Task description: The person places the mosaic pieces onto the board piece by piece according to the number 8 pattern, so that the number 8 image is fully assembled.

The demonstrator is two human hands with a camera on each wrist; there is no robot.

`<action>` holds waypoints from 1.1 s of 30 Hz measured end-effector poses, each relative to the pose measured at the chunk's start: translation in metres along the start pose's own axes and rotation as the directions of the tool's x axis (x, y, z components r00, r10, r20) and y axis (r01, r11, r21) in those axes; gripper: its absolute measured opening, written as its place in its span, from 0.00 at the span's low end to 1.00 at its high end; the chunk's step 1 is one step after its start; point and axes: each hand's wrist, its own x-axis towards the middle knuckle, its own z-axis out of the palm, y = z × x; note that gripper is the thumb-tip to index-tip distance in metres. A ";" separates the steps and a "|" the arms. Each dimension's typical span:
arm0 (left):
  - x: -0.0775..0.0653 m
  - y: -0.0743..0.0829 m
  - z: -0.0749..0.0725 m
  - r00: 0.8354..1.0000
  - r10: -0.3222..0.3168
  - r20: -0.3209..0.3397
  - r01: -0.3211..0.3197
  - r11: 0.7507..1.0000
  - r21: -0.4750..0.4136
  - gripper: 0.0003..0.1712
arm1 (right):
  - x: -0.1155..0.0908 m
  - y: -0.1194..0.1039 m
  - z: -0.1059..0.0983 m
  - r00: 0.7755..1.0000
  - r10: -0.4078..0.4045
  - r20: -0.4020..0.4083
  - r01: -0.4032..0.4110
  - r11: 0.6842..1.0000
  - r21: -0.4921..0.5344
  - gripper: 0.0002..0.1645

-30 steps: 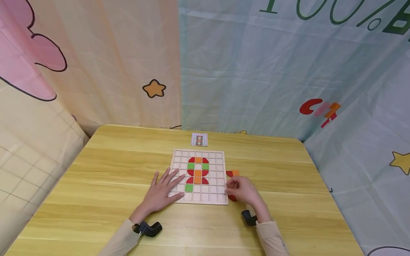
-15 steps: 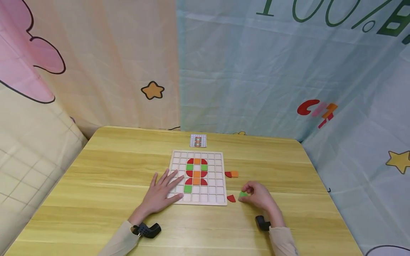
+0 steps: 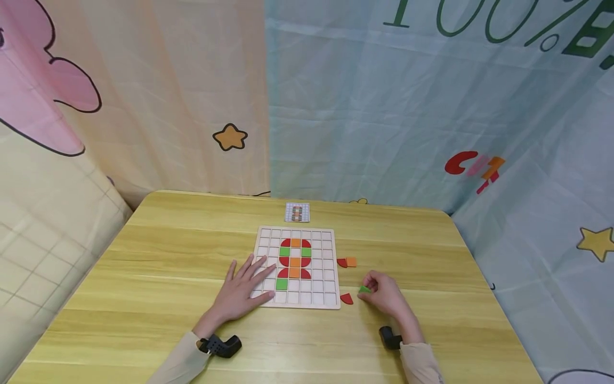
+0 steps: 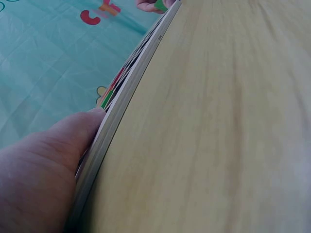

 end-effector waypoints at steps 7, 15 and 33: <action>0.000 0.000 0.000 1.000 -0.003 0.004 0.003 1.000 0.002 0.38 | 0.002 -0.007 0.003 0.995 -0.035 -0.091 0.036 0.999 0.012 0.06; 0.000 0.001 -0.001 1.000 -0.011 0.018 0.011 1.000 0.003 0.38 | 0.012 -0.037 0.017 0.991 -0.075 -0.114 0.077 0.997 0.014 0.05; 0.001 0.001 0.001 1.000 0.005 -0.019 -0.004 1.000 0.017 0.37 | 0.040 -0.087 0.064 0.976 -0.177 0.124 0.167 0.982 0.094 0.04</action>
